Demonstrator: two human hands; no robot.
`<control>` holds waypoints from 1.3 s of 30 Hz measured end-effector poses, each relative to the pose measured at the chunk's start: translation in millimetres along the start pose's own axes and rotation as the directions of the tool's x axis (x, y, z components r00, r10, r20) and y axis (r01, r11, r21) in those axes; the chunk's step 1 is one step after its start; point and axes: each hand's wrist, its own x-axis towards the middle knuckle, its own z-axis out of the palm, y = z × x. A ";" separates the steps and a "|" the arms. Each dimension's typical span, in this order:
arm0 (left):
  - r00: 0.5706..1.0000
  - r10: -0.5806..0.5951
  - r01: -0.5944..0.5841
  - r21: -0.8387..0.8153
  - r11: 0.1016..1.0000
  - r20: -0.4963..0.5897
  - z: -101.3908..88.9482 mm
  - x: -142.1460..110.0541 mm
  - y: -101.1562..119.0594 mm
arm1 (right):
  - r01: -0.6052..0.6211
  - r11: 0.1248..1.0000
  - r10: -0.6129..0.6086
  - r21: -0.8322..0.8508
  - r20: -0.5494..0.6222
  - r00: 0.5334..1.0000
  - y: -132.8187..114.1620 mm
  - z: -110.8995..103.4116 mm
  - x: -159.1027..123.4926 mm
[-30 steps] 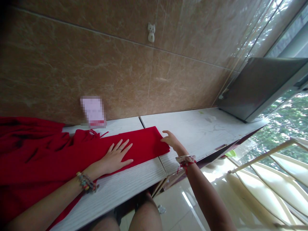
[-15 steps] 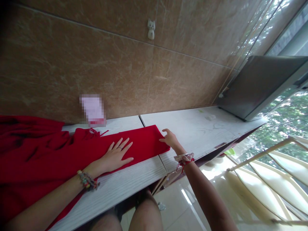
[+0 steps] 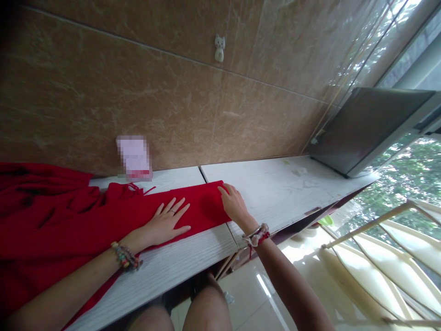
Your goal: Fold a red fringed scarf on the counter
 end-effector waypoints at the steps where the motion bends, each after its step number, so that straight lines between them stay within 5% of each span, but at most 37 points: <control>1: 1.000 0.000 0.000 -0.003 1.000 0.002 -0.2 -0.2 0.3 | 0.074 0.997 -0.074 0.025 0.024 0.997 -7.4 1.6 5.0; 4: 1.000 -0.005 0.005 -0.013 1.000 -0.002 0.3 -0.8 0.5 | 0.216 0.973 -0.226 0.086 0.126 0.966 -24.6 11.4 14.8; 8: 0.999 -0.042 0.041 -0.032 0.999 -0.021 2.5 -1.2 -1.6 | 0.162 0.985 -0.172 0.061 0.237 0.956 -24.3 23.7 14.4; 23: 1.000 -0.008 0.007 -0.008 1.000 -0.015 -1.2 -2.4 -5.6 | 0.070 0.997 -0.054 -0.044 0.290 0.955 47.8 23.4 17.4; 35: 1.000 -0.016 0.016 0.053 0.998 0.004 -8.9 -6.4 -12.1 | 0.246 0.969 -0.247 0.034 0.241 0.939 104.3 31.0 22.4; 39: 1.000 -0.010 0.010 0.056 0.998 -0.006 -4.4 -3.9 -13.4 | 0.306 0.952 -0.302 0.025 0.247 0.921 104.1 30.5 26.5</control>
